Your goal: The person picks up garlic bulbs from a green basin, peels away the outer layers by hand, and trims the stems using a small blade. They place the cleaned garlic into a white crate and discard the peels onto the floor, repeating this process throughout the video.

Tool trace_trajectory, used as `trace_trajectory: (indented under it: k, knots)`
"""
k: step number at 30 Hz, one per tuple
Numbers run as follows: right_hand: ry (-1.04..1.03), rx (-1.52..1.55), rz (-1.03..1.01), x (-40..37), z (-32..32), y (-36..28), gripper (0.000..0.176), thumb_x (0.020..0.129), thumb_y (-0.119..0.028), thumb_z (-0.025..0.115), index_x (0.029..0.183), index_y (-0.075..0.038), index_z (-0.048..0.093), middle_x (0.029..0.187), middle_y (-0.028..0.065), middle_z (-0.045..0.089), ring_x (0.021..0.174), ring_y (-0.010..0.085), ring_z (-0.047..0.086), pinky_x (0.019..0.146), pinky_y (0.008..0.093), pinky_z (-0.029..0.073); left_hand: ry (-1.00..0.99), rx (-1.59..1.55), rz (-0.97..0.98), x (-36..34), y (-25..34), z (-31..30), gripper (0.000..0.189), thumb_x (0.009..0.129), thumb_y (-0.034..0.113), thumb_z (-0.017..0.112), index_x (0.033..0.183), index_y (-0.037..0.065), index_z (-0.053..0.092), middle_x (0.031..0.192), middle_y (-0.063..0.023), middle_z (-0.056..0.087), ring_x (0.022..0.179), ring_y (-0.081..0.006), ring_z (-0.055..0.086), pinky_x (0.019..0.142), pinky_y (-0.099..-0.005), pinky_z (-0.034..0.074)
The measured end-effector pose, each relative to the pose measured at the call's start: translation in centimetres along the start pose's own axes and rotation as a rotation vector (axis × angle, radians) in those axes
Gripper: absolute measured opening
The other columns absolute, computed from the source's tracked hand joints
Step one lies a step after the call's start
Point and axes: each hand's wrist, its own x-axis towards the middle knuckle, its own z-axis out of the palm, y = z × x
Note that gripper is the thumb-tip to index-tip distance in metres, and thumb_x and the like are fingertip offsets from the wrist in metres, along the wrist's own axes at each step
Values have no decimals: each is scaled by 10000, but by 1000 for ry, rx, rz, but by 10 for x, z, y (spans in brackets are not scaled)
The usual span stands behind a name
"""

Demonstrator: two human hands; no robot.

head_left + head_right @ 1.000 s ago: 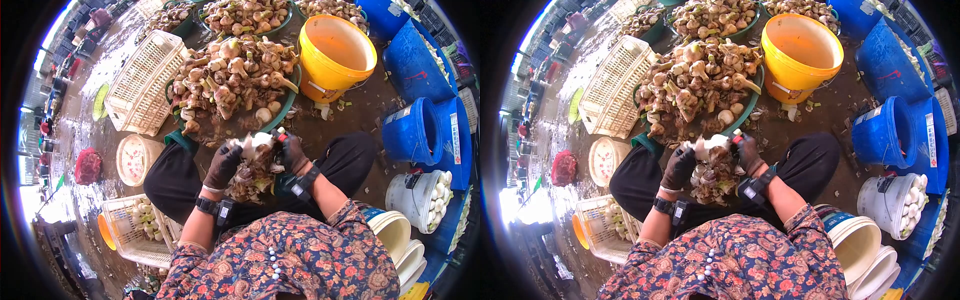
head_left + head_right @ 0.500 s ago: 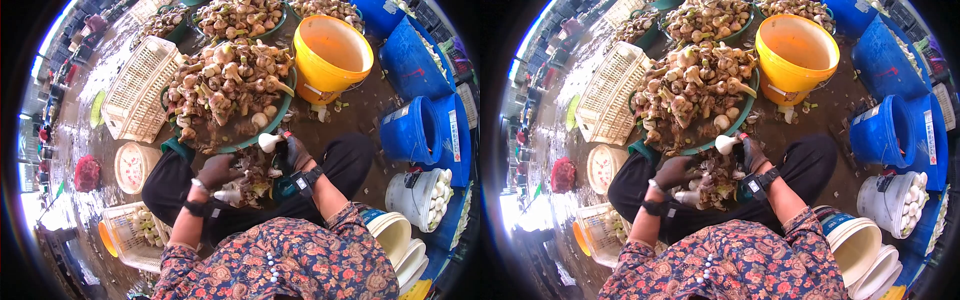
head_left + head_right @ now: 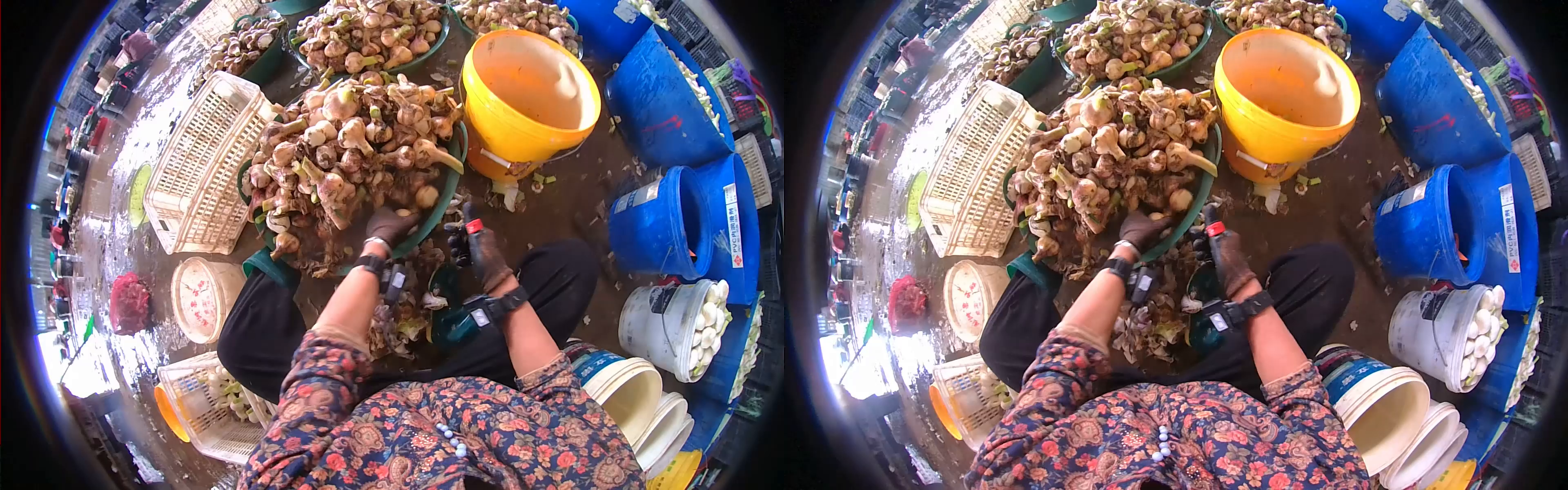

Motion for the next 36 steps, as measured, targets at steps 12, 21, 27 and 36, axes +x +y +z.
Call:
trace_trajectory:
  k: [12, 21, 27, 36]
  knots:
    - [123, -802, -483, -4, 39, 62, 489, 852, -473, 546, 746, -6, 647, 627, 207, 580, 624, 394, 575, 544, 415, 422, 431, 19, 561, -142, -26, -17, 533, 594, 381, 807, 972, 62, 609, 878, -130, 608, 814, -269, 613, 706, -340, 495]
    - [21, -869, -525, -19, 30, 60, 350, 879, -304, 508, 796, 17, 618, 712, 226, 596, 668, 366, 588, 575, 422, 442, 432, 90, 722, -143, -31, -15, 564, 601, 401, 798, 979, 31, 602, 859, -110, 605, 748, -246, 599, 635, -353, 495]
    - [-436, 2, -90, -32, 26, 45, 282, 908, -310, 526, 925, -47, 627, 715, -31, 578, 574, 54, 529, 497, 213, 414, -413, -1183, 226, -135, -54, -14, 446, 840, 368, 613, 1119, 23, 571, 939, -39, 616, 714, -73, 561, 641, -194, 450]
    - [-340, -418, -329, -1, 7, 78, 528, 803, -541, 592, 1057, -78, 567, 906, 71, 628, 769, 213, 627, 650, 358, 513, 107, -705, 504, -145, -37, 3, 662, 702, 192, 768, 1245, -20, 452, 1096, -114, 576, 1062, -219, 536, 892, -333, 447]
